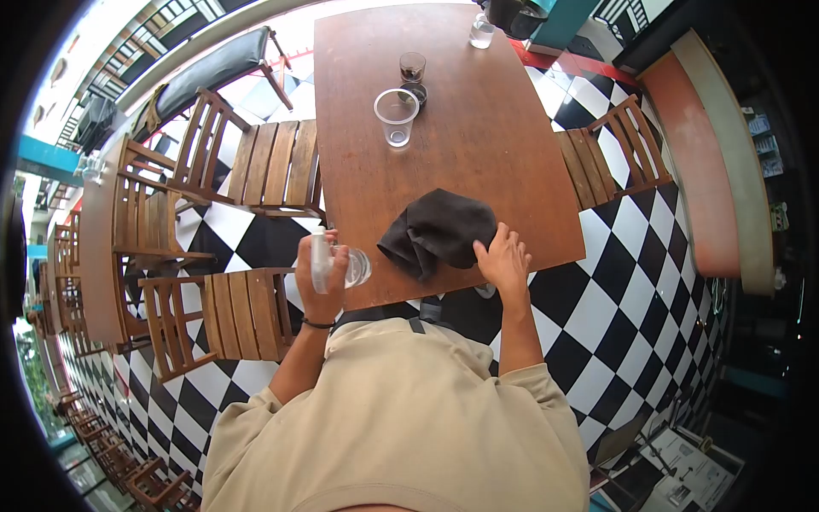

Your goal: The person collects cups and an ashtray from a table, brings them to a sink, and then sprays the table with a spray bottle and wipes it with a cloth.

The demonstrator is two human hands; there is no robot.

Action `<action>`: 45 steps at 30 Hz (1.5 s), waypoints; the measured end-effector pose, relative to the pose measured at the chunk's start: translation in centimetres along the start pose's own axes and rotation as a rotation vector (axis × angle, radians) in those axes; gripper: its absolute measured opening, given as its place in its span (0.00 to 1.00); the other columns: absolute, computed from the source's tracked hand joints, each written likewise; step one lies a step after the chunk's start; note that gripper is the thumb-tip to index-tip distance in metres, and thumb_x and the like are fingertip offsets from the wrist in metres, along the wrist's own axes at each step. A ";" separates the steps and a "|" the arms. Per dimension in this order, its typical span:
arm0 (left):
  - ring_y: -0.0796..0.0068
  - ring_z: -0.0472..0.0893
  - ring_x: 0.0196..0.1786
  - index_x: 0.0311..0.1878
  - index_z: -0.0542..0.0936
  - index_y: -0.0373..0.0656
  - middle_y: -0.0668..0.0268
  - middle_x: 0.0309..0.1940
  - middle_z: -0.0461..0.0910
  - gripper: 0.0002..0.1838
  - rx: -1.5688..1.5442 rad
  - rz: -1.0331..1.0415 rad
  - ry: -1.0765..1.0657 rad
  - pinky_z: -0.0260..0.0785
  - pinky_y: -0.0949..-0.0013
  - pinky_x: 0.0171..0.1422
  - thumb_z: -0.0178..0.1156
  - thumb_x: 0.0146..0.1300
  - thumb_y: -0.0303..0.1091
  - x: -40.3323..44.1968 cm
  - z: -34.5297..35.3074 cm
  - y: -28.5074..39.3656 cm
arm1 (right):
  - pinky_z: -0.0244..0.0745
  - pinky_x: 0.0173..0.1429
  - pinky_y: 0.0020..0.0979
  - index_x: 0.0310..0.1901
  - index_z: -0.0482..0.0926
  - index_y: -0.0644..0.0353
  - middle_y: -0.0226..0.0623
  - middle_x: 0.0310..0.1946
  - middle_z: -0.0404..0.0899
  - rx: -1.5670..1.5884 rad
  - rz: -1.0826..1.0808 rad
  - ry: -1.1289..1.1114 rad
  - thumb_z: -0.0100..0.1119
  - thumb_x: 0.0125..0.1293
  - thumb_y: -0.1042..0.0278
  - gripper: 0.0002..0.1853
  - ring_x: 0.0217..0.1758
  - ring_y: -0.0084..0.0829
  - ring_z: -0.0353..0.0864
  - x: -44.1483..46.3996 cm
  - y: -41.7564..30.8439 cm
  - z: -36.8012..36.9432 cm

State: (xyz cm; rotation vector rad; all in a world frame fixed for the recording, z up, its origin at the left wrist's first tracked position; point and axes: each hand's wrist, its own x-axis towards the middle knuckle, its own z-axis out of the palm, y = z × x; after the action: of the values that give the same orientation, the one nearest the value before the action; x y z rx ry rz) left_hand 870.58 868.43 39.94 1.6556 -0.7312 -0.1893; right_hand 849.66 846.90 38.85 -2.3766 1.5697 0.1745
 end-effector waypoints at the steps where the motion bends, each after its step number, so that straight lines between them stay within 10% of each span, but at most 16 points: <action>1: 0.70 0.80 0.38 0.49 0.74 0.39 0.59 0.46 0.79 0.15 0.032 0.047 -0.029 0.74 0.67 0.44 0.67 0.62 0.27 1.1 0.4 -0.8 | 0.72 0.64 0.51 0.68 0.63 0.66 0.63 0.60 0.73 0.107 -0.051 0.019 0.64 0.66 0.52 0.37 0.58 0.60 0.79 -0.7 -0.1 1.2; 9: 0.51 0.79 0.47 0.52 0.73 0.38 0.52 0.48 0.77 0.22 -0.021 0.119 -0.318 0.72 0.57 0.49 0.71 0.56 0.27 5.4 2.3 -7.1 | 0.78 0.59 0.44 0.76 0.47 0.63 0.59 0.62 0.72 0.688 -0.057 -0.055 0.73 0.61 0.53 0.52 0.57 0.47 0.81 5.1 -11.4 -0.4; 21: 0.56 0.80 0.51 0.56 0.70 0.39 0.56 0.53 0.78 0.26 0.024 0.275 -0.555 0.69 0.60 0.55 0.71 0.56 0.28 7.9 2.0 -8.6 | 0.67 0.72 0.45 0.72 0.53 0.63 0.55 0.67 0.63 0.927 -0.178 0.427 0.81 0.52 0.59 0.53 0.69 0.50 0.68 21.1 -20.6 9.1; 34: 0.58 0.79 0.59 0.62 0.70 0.40 0.55 0.60 0.78 0.32 0.228 0.246 -0.497 0.68 0.59 0.61 0.73 0.55 0.34 6.6 2.6 -9.7 | 0.71 0.68 0.44 0.70 0.55 0.65 0.55 0.64 0.67 0.994 -0.206 0.446 0.78 0.53 0.65 0.48 0.68 0.50 0.71 24.3 -12.9 5.6; 45: 0.50 0.66 0.73 0.78 0.51 0.43 0.48 0.76 0.55 0.59 0.359 -0.165 -0.677 0.60 0.53 0.76 0.77 0.45 0.38 5.4 -0.3 -7.0 | 0.67 0.70 0.50 0.72 0.50 0.67 0.61 0.65 0.63 0.957 -0.278 0.482 0.78 0.53 0.64 0.52 0.68 0.56 0.69 26.8 -9.6 8.6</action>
State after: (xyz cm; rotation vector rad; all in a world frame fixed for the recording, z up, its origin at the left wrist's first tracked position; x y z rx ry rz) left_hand 877.49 865.97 34.91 2.0124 -1.1829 -0.8016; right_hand 869.62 829.48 25.42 -1.8430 1.0590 -1.0298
